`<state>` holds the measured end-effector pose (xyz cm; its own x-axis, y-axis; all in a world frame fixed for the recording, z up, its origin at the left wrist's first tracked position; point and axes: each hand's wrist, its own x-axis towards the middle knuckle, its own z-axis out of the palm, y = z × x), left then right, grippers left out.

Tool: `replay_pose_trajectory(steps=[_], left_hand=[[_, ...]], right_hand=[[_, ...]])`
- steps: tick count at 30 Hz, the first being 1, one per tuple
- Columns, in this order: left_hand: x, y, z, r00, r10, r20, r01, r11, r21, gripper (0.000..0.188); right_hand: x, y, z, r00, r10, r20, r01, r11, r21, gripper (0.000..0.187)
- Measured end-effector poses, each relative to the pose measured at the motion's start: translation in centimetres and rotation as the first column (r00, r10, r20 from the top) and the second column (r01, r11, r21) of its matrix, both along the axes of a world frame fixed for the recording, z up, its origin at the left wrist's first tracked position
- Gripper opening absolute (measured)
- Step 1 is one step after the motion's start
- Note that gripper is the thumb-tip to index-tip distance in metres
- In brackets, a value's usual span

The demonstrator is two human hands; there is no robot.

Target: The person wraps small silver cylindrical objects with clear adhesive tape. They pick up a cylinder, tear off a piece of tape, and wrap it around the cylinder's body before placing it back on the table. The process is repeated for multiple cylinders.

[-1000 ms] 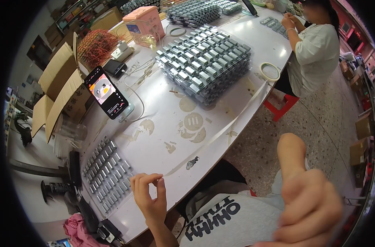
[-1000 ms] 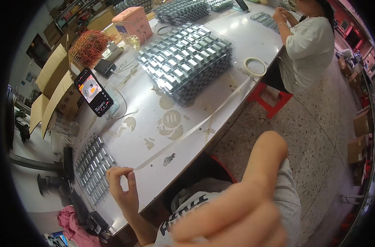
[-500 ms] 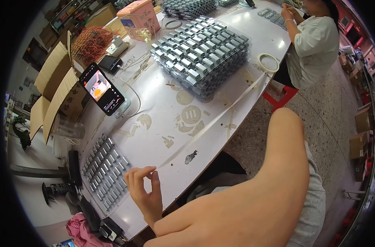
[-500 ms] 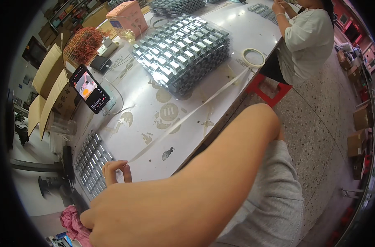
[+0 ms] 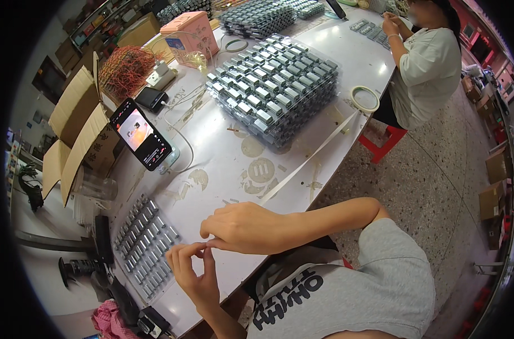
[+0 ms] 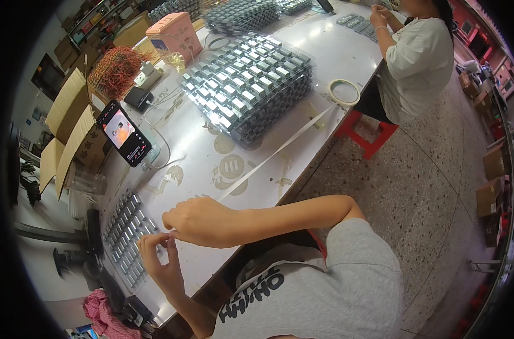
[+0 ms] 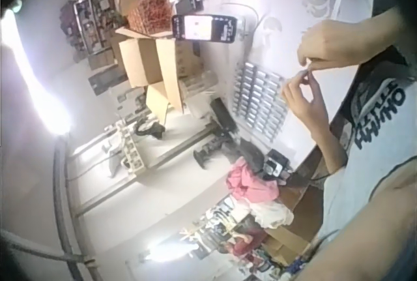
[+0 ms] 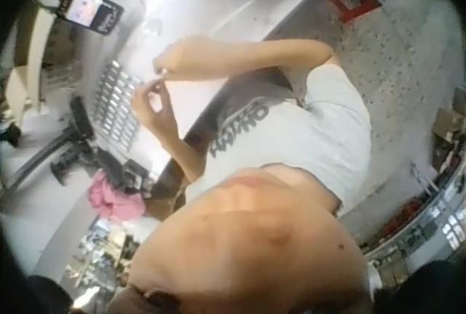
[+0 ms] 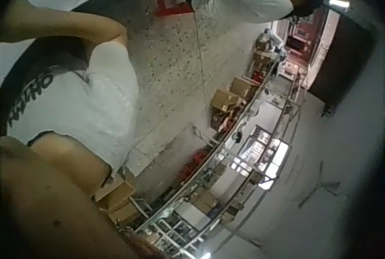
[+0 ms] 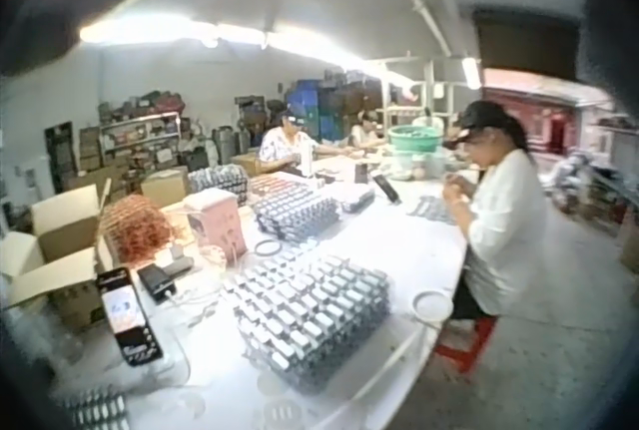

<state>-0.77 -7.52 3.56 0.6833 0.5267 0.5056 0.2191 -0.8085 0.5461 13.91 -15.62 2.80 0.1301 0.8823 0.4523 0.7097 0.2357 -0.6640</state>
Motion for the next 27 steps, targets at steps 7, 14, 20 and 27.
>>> replay_pose_trajectory(steps=[7,14,20,27], left_hand=[[0.1,0.0,0.0,0.996,0.089,-0.025,-0.091,0.994,-0.066,0.014],[-1.0,1.9,-0.9,0.967,0.15,-0.205,-0.138,0.988,0.074,0.048],[-6.3,9.4,-2.1,0.859,0.449,-0.248,-0.391,0.886,0.248,0.032],[-11.3,14.8,-3.5,0.666,0.686,-0.293,-0.589,0.724,0.359,0.029]], right_hand=[[0.1,1.3,-0.1,0.999,0.031,0.012,-0.032,0.998,0.062,0.016],[0.6,2.6,-0.7,0.985,0.171,-0.039,-0.169,0.984,0.055,0.013],[1.8,6.6,-5.0,0.998,0.06,-0.017,-0.061,0.997,-0.045,0.009],[1.3,6.8,-7.0,0.995,0.042,0.089,-0.052,0.993,0.109,0.009]])
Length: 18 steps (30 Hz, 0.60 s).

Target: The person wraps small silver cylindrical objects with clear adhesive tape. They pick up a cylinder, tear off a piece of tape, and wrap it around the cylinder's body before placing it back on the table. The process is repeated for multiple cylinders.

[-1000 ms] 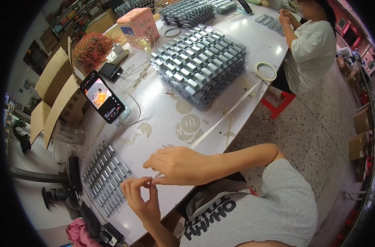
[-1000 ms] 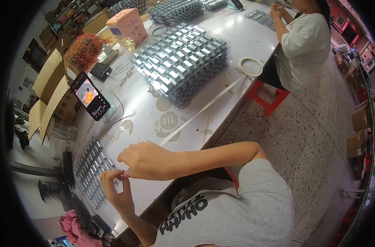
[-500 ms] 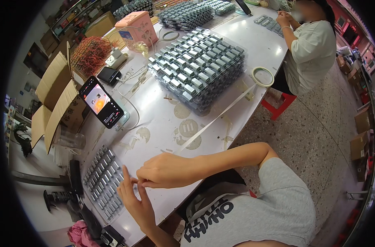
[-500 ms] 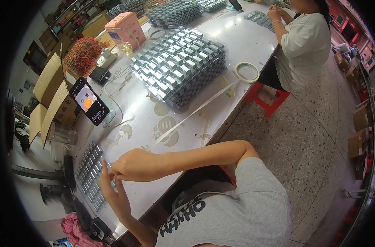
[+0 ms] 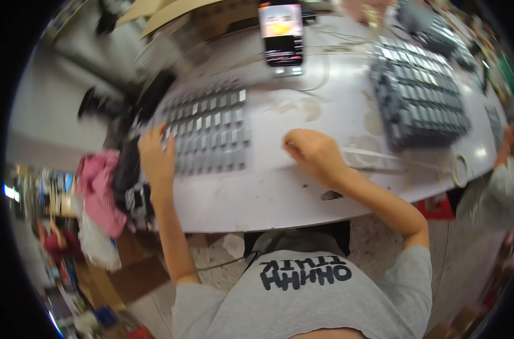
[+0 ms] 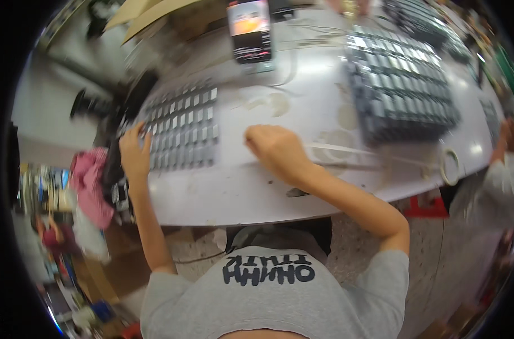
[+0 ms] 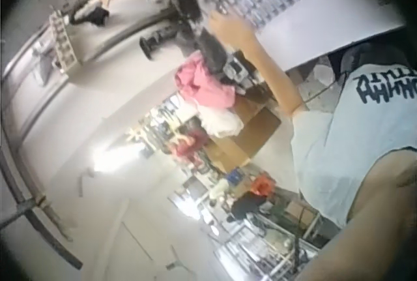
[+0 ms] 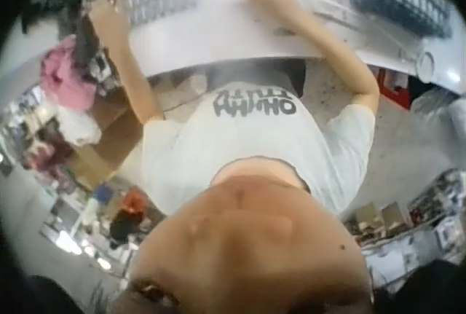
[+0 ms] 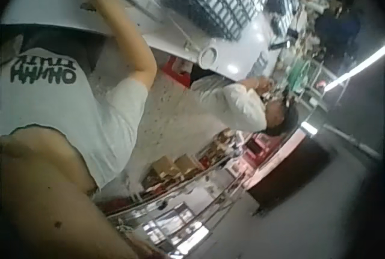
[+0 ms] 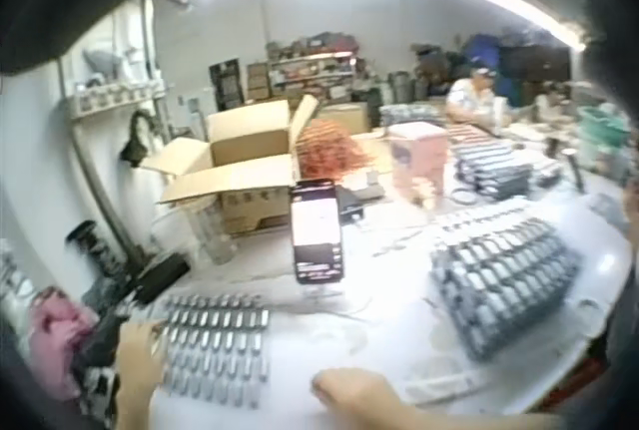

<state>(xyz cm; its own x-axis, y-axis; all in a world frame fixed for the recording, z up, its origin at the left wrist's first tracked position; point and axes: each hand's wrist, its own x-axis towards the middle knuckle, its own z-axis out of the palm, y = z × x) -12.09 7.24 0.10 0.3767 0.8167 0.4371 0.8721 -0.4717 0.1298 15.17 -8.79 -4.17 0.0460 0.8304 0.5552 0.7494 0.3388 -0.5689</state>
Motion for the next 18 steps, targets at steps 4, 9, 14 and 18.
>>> replay_pose_trajectory(steps=[4,9,14,18], left_hand=[[-1.8,4.2,-1.8,0.985,-0.047,0.167,0.042,0.999,0.031,0.028],[-1.4,9.1,-2.8,0.991,-0.006,0.133,0.007,1.0,-0.01,0.026],[-1.9,9.9,-2.6,0.992,0.108,-0.072,-0.108,0.994,0.008,0.032],[-1.9,9.8,-2.9,0.993,0.011,-0.121,-0.01,1.0,0.008,0.027]], right_hand=[[-1.0,-0.3,0.6,0.999,0.006,-0.049,-0.012,0.992,-0.129,0.009],[-0.5,-0.2,0.6,0.996,-0.037,-0.081,0.019,0.977,-0.211,0.007],[0.1,-0.2,0.6,0.992,-0.045,-0.118,0.011,0.963,-0.27,0.007],[0.0,-0.1,0.7,0.989,-0.045,-0.141,0.006,0.964,-0.268,0.008]])
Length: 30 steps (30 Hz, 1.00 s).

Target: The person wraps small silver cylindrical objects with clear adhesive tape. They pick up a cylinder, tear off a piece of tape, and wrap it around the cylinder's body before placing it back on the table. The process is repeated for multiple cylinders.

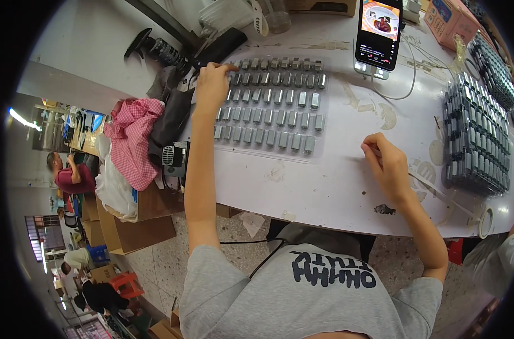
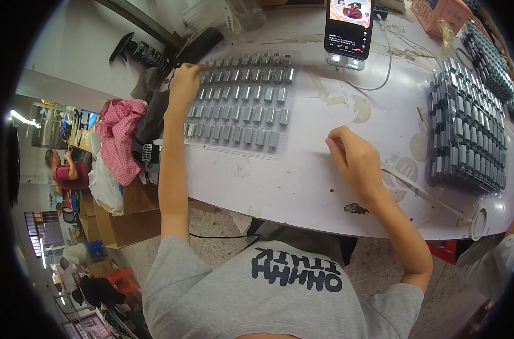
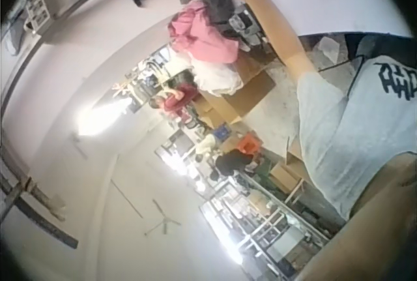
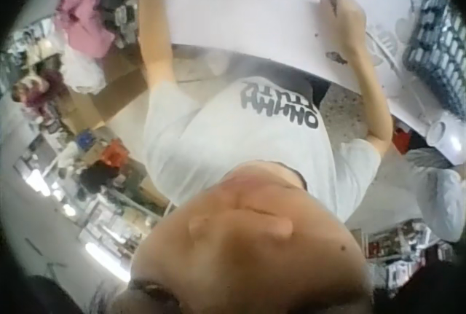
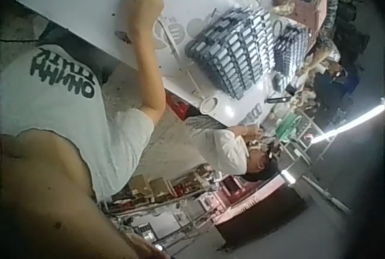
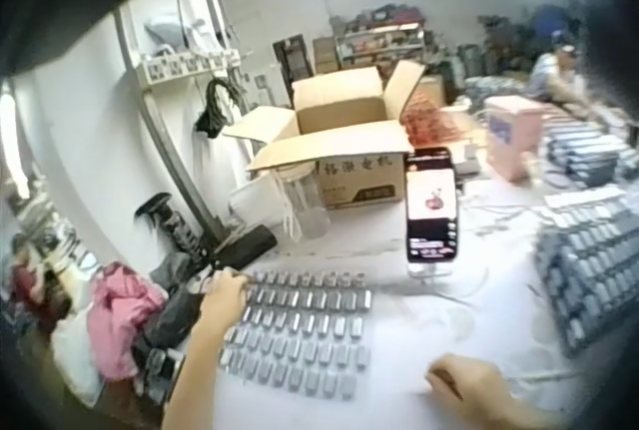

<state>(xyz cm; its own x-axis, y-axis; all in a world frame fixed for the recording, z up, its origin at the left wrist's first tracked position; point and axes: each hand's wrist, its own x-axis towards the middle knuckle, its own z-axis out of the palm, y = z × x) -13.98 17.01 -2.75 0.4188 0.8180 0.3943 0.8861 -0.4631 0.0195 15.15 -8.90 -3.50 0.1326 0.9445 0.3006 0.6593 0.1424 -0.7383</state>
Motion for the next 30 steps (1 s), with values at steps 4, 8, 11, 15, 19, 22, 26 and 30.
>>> replay_pose_trajectory(steps=[4,8,11,15,19,22,26,30], left_hand=[[0.1,-0.1,-0.1,0.998,-0.068,-0.019,0.068,0.998,-0.004,0.019],[0.0,0.5,0.1,0.992,-0.077,-0.103,0.077,0.997,-0.007,0.015],[-0.2,0.9,-0.1,0.984,-0.121,-0.129,0.118,0.992,-0.035,0.019],[-0.8,0.9,0.7,0.985,-0.155,-0.077,0.148,0.984,-0.1,0.022],[0.6,0.1,0.6,0.989,-0.151,-0.007,0.148,0.978,-0.149,0.025],[0.8,-0.1,0.4,0.992,-0.101,0.071,0.113,0.975,-0.193,0.027],[-0.2,0.2,0.0,0.991,-0.071,0.113,0.094,0.972,-0.215,0.025],[1.3,-0.7,0.8,0.997,-0.023,-0.072,0.016,0.995,-0.101,0.02]], right_hand=[[-0.1,0.0,0.3,1.0,-0.004,0.001,0.004,1.0,-0.014,0.008],[-0.1,0.1,-0.1,1.0,-0.014,0.024,0.013,1.0,0.018,0.008],[0.2,0.1,0.0,0.999,-0.017,0.049,0.013,0.998,0.065,0.008],[0.7,0.4,-1.0,0.996,-0.036,0.078,0.024,0.988,0.15,0.01],[0.7,0.0,-0.8,0.997,-0.023,0.072,0.008,0.979,0.202,0.009],[0.7,-0.1,-0.8,0.998,-0.009,0.063,-0.006,0.969,0.246,0.007],[0.4,-0.1,-0.4,0.997,-0.056,0.059,0.036,0.955,0.295,0.007],[0.2,-0.6,-0.5,0.991,-0.053,0.123,0.023,0.973,0.23,0.008]])
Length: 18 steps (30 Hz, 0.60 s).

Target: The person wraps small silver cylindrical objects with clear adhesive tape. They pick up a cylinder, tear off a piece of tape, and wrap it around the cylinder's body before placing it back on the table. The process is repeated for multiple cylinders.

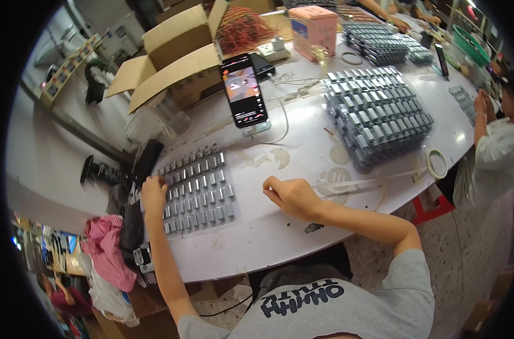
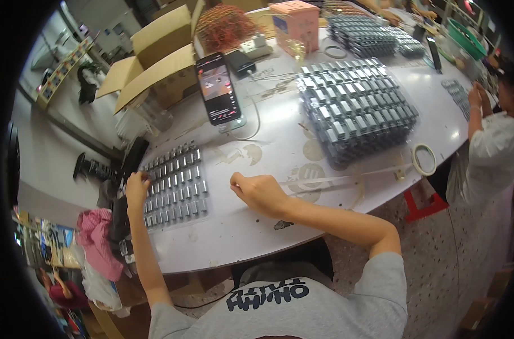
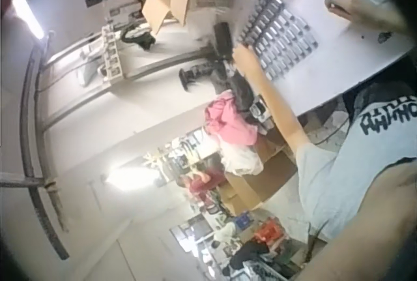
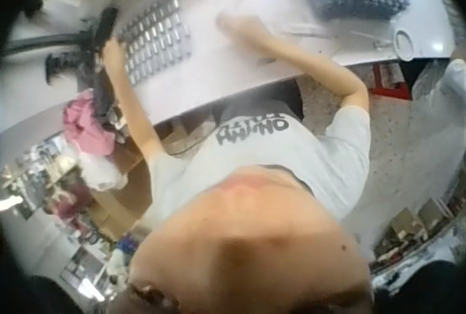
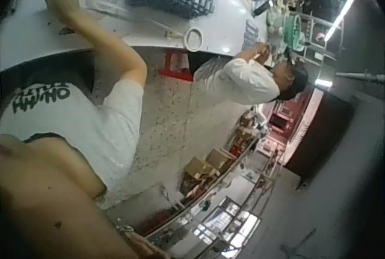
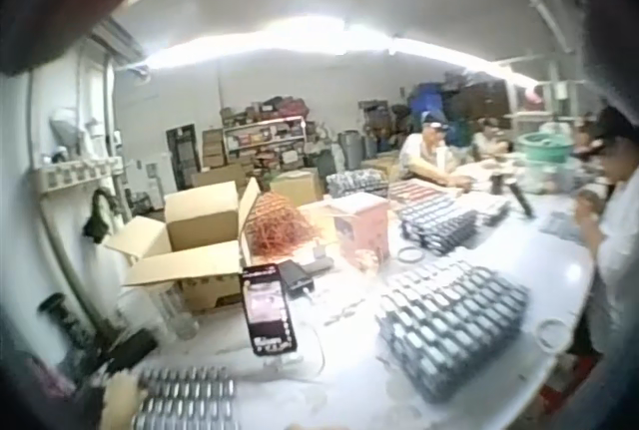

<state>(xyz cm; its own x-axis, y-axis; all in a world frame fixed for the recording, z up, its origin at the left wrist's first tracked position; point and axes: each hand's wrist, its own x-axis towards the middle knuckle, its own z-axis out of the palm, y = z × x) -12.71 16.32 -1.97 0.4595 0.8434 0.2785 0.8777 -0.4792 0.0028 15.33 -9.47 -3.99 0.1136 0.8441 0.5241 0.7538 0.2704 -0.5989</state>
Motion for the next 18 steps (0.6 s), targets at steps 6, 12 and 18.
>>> replay_pose_trajectory(steps=[6,12,18], left_hand=[[3.4,-4.1,3.4,0.957,-0.163,0.238,0.113,0.971,0.21,0.018],[10.2,-12.0,4.6,0.601,-0.102,0.793,0.655,0.63,-0.416,0.023],[14.3,-15.5,2.4,0.458,0.003,0.889,0.799,0.437,-0.413,0.03]], right_hand=[[-0.3,-0.2,0.7,0.999,0.036,-0.017,-0.036,0.999,-0.019,0.008],[0.4,-0.1,2.0,0.964,0.04,-0.262,-0.083,0.984,-0.156,0.009],[2.2,0.1,3.6,0.709,0.024,-0.705,-0.189,0.969,-0.157,0.011]])
